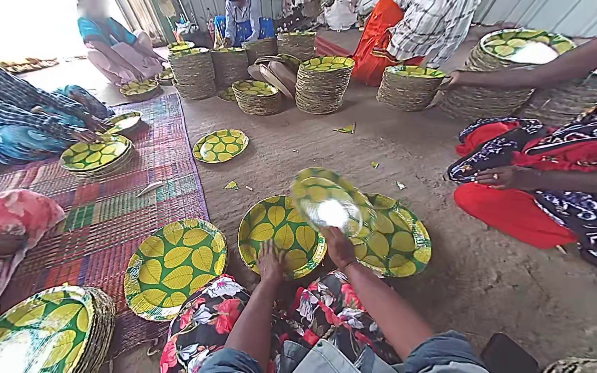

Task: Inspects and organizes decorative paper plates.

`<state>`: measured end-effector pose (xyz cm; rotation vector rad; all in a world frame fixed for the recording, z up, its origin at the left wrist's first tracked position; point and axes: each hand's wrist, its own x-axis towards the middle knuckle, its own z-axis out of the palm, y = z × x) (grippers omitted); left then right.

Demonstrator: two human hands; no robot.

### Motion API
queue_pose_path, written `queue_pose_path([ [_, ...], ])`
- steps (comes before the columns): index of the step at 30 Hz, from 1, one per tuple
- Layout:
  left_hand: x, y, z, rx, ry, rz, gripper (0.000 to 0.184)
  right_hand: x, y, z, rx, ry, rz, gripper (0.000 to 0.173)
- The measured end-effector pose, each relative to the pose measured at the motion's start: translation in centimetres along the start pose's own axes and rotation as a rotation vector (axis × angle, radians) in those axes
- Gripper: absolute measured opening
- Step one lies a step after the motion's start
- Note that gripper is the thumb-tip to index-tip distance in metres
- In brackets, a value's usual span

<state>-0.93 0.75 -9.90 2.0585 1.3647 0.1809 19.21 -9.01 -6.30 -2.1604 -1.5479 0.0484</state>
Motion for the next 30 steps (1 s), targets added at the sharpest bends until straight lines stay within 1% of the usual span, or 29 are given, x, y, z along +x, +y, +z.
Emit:
queue_pose_path([
  [2,0.2,-0.2,-0.5,-0.207,0.294,-0.116,0.059,-0.5,-1.0,0.3,0.012,-0.198,-0.232,0.034],
  [4,0.7,-0.7,-1.0,-0.386,0.514,-0.239,0.057,-0.6,-1.3,1.3,-0.008,-0.387,-0.422,0.032],
  [5,0.8,-0.7,-1.2,-0.435,0.572,-0.309,0.057,-0.5,-1.3,1.8,-0.018,-0.472,-0.482,0.03],
  [6,0.7,-0.8,-1.5,-0.427,0.598,-0.38,0.057,-0.3,-1.2,2.2,-0.025,-0.542,-0.515,0.03],
  [7,0.6,-0.9,-1.6,-0.402,0.602,-0.449,0.057,-0.1,-1.2,2.2,-0.032,-0.599,-0.515,0.035],
  [8,0.5,-1.2,-1.6,-0.392,0.604,-0.507,0.058,0.0,-1.3,2.0,-0.046,-0.655,-0.465,0.046],
  [9,0.6,-1.4,-1.7,-0.43,0.598,-0.54,0.061,0.2,-1.3,1.7,-0.061,-0.662,-0.388,0.055],
  [10,0.6,-1.6,-1.8,-0.513,0.576,-0.553,0.065,0.3,-1.2,1.4,-0.079,-0.62,-0.292,0.058],
  [12,0.8,-2.1,-1.5,-0.736,0.52,-0.583,0.069,0.5,-0.6,0.9,-0.129,-0.503,-0.044,0.052],
  [14,1.0,-2.3,-1.2,-0.856,0.478,-0.635,0.066,0.9,0.2,0.7,-0.149,-0.462,0.171,0.053],
  [15,0.8,-2.3,-1.2,-0.898,0.457,-0.663,0.065,0.8,0.6,0.8,-0.148,-0.471,0.218,0.053],
  [18,0.5,-1.8,-1.7,-1.075,0.404,-0.716,0.055,1.1,1.0,1.2,-0.134,-0.481,0.255,0.053],
  [21,0.4,-1.5,-2.1,-1.148,0.341,-0.641,0.052,1.3,1.5,1.8,-0.091,-0.434,0.272,0.05],
  [23,-0.1,-0.5,-3.0,-1.226,0.333,-0.569,0.054,1.1,2.0,1.9,-0.011,-0.312,0.27,0.046],
  [24,-0.4,0.0,-3.6,-1.253,0.351,-0.536,0.055,1.0,2.0,1.7,0.032,-0.232,0.259,0.044],
  [26,-0.8,0.5,-5.2,-1.273,0.451,-0.503,0.052,0.7,2.1,1.3,0.073,-0.125,0.259,0.043],
  [28,-1.5,0.6,-7.3,-1.33,0.598,-0.489,0.051,0.4,2.7,1.0,0.106,-0.084,0.3,0.044],
  [30,-2.4,0.2,-10.1,-1.419,0.771,-0.483,0.056,0.6,3.1,1.2,0.133,-0.078,0.357,0.045],
])
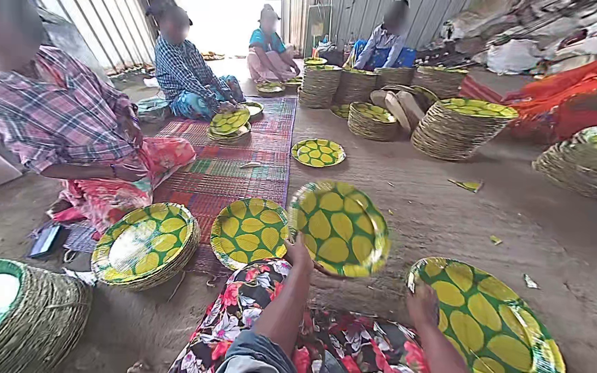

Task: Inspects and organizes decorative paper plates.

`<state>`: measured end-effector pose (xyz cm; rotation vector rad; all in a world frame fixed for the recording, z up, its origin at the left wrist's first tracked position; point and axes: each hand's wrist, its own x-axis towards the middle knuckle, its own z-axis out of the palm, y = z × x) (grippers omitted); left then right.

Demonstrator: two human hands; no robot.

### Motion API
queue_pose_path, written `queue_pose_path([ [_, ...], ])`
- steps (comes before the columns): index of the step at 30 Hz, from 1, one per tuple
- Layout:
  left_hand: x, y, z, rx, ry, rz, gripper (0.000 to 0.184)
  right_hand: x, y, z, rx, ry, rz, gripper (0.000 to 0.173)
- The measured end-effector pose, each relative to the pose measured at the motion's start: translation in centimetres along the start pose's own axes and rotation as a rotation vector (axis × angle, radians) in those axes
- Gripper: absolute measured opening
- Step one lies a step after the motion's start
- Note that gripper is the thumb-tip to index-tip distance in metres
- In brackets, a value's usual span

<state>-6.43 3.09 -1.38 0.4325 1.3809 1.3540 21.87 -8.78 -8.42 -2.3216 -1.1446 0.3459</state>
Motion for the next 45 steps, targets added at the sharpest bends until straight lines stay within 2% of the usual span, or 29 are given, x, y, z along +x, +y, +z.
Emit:
queue_pose_path([
  [3,1.3,2.6,-1.3,-0.209,0.242,0.048,0.062,-0.1,-0.2,0.0,-0.012,-0.035,0.043,0.045],
  [5,2.3,2.9,-2.2,-0.286,0.334,-0.013,0.071,-0.2,-0.8,0.0,-0.036,-0.074,0.066,0.046],
  [7,2.5,2.6,-2.5,-0.359,0.341,-0.141,0.065,-0.3,-1.2,0.0,-0.061,-0.101,0.087,0.047],
  [8,2.3,2.4,-2.4,-0.395,0.304,-0.207,0.06,-0.3,-1.3,-0.1,-0.072,-0.115,0.1,0.047],
  [10,1.1,2.2,-2.1,-0.389,0.091,-0.316,0.063,-0.3,-1.4,-0.1,-0.089,-0.124,0.125,0.047],
  [12,-0.7,1.6,-1.1,-0.279,-0.123,-0.356,0.062,-0.4,-1.5,-0.3,-0.112,-0.123,0.17,0.048],
  [14,-2.4,0.5,0.4,-0.131,-0.292,-0.378,0.057,-0.3,-1.2,-0.2,-0.166,-0.169,0.231,0.059],
  [16,-3.3,-0.6,1.6,0.006,-0.426,-0.419,0.053,-0.1,-1.0,-0.1,-0.238,-0.271,0.276,0.072],
  [18,-3.4,-2.3,2.2,0.153,-0.526,-0.414,0.048,0.0,-1.2,0.3,-0.322,-0.341,0.283,0.072],
  [23,-2.5,-5.3,1.8,0.475,-0.613,-0.363,0.045,0.5,-1.2,0.9,-0.482,-0.332,0.382,0.047],
  [27,-1.4,-6.1,1.9,0.654,-0.685,-0.259,0.042,0.9,-1.0,0.9,-0.518,-0.336,0.382,0.045],
  [31,-0.5,-6.4,2.4,0.741,-0.723,-0.216,0.039,0.9,-1.0,0.6,-0.457,-0.288,0.39,0.052],
  [34,0.1,-6.9,2.9,0.799,-0.746,-0.192,0.04,1.0,-0.8,0.5,-0.361,-0.192,0.377,0.049],
  [37,0.4,-7.3,3.0,0.854,-0.761,-0.157,0.042,1.1,-0.6,0.3,-0.298,0.022,0.29,0.045],
  [39,-0.1,-6.8,3.1,0.956,-0.735,-0.026,0.047,0.9,-1.1,-0.2,-0.256,0.169,0.111,0.04],
  [41,-1.1,-6.2,3.0,1.113,-0.658,0.288,0.061,0.0,-1.9,-0.3,-0.204,0.224,-0.208,0.032],
  [42,-1.5,-6.3,3.0,1.156,-0.598,0.515,0.065,-0.4,-2.2,0.0,-0.19,0.187,-0.363,0.029],
  [44,-1.0,-7.6,3.0,1.095,-0.485,1.038,0.064,-1.2,-3.2,0.5,-0.239,-0.084,-0.505,0.029],
  [45,-0.7,-8.0,3.0,1.077,-0.488,1.181,0.06,-1.1,-3.1,1.2,-0.268,-0.208,-0.572,0.029],
])
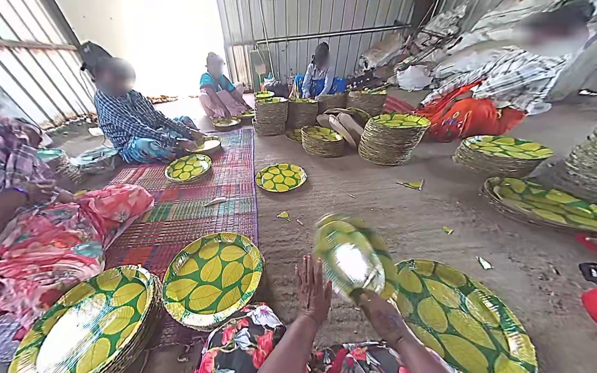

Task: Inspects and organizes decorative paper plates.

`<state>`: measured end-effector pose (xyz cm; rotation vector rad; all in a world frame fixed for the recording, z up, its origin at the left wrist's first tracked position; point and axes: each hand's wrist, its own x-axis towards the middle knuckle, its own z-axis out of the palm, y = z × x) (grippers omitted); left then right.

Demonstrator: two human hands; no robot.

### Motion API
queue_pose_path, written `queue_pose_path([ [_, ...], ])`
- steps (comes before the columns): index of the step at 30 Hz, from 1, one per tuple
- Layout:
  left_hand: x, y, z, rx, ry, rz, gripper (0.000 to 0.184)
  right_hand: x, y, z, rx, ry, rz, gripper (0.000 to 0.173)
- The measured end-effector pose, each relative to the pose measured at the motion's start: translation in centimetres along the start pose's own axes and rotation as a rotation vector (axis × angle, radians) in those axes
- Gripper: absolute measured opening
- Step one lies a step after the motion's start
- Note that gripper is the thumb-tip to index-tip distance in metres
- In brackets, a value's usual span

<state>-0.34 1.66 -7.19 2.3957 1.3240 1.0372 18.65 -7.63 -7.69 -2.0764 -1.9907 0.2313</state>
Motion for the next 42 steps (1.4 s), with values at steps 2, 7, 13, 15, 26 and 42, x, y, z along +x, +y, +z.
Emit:
queue_pose_path([
  [2,-0.3,0.0,-0.2,0.017,-0.289,0.001,0.057,0.7,0.5,1.0,-0.059,-0.246,-0.107,0.032],
  [7,-2.4,-1.0,1.4,0.129,-1.023,-0.231,0.067,0.8,1.7,1.2,-0.08,-0.23,0.285,0.047],
  [13,-2.3,-0.9,1.8,0.14,-1.114,-0.25,0.071,0.5,3.0,-0.2,-0.08,-0.372,0.851,0.047],
  [15,-2.4,-1.2,1.9,0.124,-1.101,-0.249,0.068,0.9,3.0,0.2,-0.108,-0.415,0.877,0.039],
  [26,-2.5,-0.4,1.7,0.046,-0.533,-0.142,0.075,-0.2,0.6,-1.2,0.029,0.259,0.234,0.026],
  [42,-1.5,-1.0,2.2,0.272,-1.041,-0.052,0.068,0.8,1.6,-1.2,-0.082,-0.483,0.856,0.041],
])
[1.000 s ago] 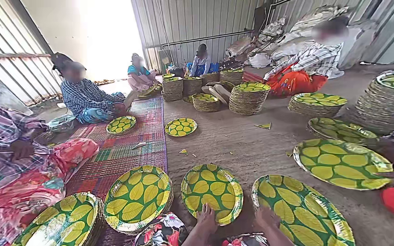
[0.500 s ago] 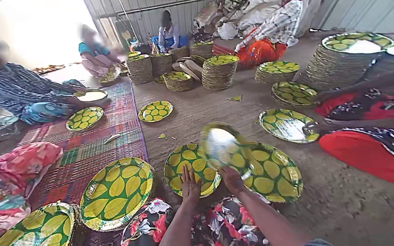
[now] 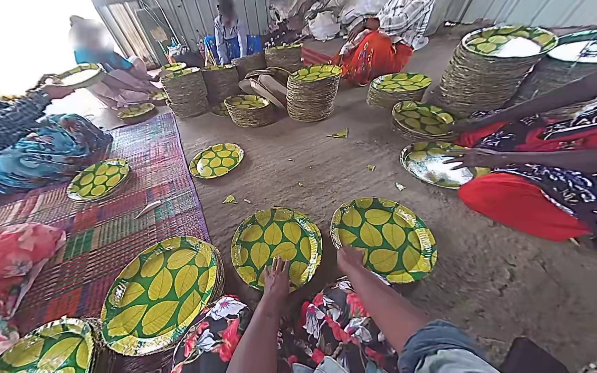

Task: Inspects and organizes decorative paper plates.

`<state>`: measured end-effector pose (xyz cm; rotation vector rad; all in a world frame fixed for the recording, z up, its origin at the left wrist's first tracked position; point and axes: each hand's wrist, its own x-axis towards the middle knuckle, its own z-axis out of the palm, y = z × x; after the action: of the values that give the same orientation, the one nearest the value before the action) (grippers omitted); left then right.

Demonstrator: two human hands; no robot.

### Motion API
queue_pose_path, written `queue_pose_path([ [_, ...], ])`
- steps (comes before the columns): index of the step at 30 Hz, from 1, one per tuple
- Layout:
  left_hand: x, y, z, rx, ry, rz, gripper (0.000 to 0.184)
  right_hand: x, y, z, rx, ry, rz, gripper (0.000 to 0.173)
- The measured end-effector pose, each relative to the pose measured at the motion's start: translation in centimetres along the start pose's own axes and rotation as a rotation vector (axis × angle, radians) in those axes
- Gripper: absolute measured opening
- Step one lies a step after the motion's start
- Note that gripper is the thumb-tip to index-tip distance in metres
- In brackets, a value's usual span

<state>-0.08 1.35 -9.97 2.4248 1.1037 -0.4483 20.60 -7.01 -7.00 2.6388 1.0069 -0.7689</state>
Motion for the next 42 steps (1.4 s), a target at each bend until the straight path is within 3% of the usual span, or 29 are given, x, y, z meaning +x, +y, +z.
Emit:
queue_pose_path([
  [3,0.0,0.1,-0.3,-0.021,0.076,-0.049,0.069,0.0,-0.6,-0.3,-0.019,0.023,0.043,0.036],
  [6,0.1,-0.2,-0.3,-0.102,0.008,-0.129,0.067,0.6,0.2,-0.4,0.079,0.107,0.025,0.04],
  [10,0.0,-0.2,-0.2,-0.182,0.057,-0.122,0.068,-0.3,0.9,-1.2,0.245,0.479,-0.128,0.039],
  [12,-0.4,0.0,-0.1,-0.23,0.308,-0.081,0.07,-1.1,0.8,-0.9,0.277,0.694,-0.365,0.034],
  [14,-0.3,0.3,0.0,-0.222,0.758,0.008,0.067,-1.2,0.3,0.4,0.285,0.851,-0.681,0.028],
  [16,-0.1,0.3,-0.3,-0.14,1.039,0.073,0.063,-1.0,-0.3,1.4,0.221,0.678,-0.917,0.031],
  [17,-0.2,0.2,-0.3,-0.115,1.044,0.086,0.061,-0.9,-0.5,1.5,0.155,0.546,-0.954,0.035],
  [18,-0.7,0.2,-0.3,-0.107,0.944,0.067,0.057,-0.9,-0.7,1.3,0.083,0.433,-0.946,0.036],
  [20,-1.7,0.3,-0.9,-0.096,0.566,-0.045,0.051,-0.8,-1.0,1.0,-0.057,0.235,-0.909,0.037],
  [22,-1.8,0.7,-1.4,-0.038,0.352,-0.119,0.057,-0.4,-1.0,1.2,-0.131,0.111,-0.901,0.039],
  [25,-1.0,0.7,-1.3,-0.038,0.398,-0.053,0.046,0.5,-1.0,2.1,-0.15,0.116,-1.028,0.035],
  [27,-0.5,0.4,-0.9,-0.048,0.315,-0.014,0.047,0.8,-0.9,2.5,-0.119,0.125,-1.055,0.036],
  [29,-0.4,0.1,0.1,-0.061,0.135,-0.06,0.056,0.7,-0.7,2.2,-0.021,0.137,-0.929,0.04],
  [33,-0.2,0.1,0.8,-0.071,0.002,-0.133,0.062,0.2,-0.3,0.4,0.206,0.23,-0.348,0.066],
  [35,-0.1,0.0,0.7,-0.074,-0.005,-0.131,0.062,0.5,0.4,0.1,0.213,0.168,-0.107,0.065],
  [36,0.0,0.0,0.7,-0.075,-0.007,-0.131,0.062,0.8,0.5,-0.1,0.155,0.102,-0.02,0.055],
  [37,0.1,0.0,0.7,-0.078,-0.005,-0.129,0.062,0.9,0.4,-0.2,0.105,0.055,0.04,0.044],
  [39,0.1,-0.1,0.6,-0.085,-0.007,-0.13,0.062,1.4,0.5,-0.2,0.137,0.055,0.105,0.038],
  [42,-0.2,-0.1,0.4,-0.095,-0.023,-0.127,0.062,1.3,1.1,-0.7,0.336,0.266,0.093,0.043],
])
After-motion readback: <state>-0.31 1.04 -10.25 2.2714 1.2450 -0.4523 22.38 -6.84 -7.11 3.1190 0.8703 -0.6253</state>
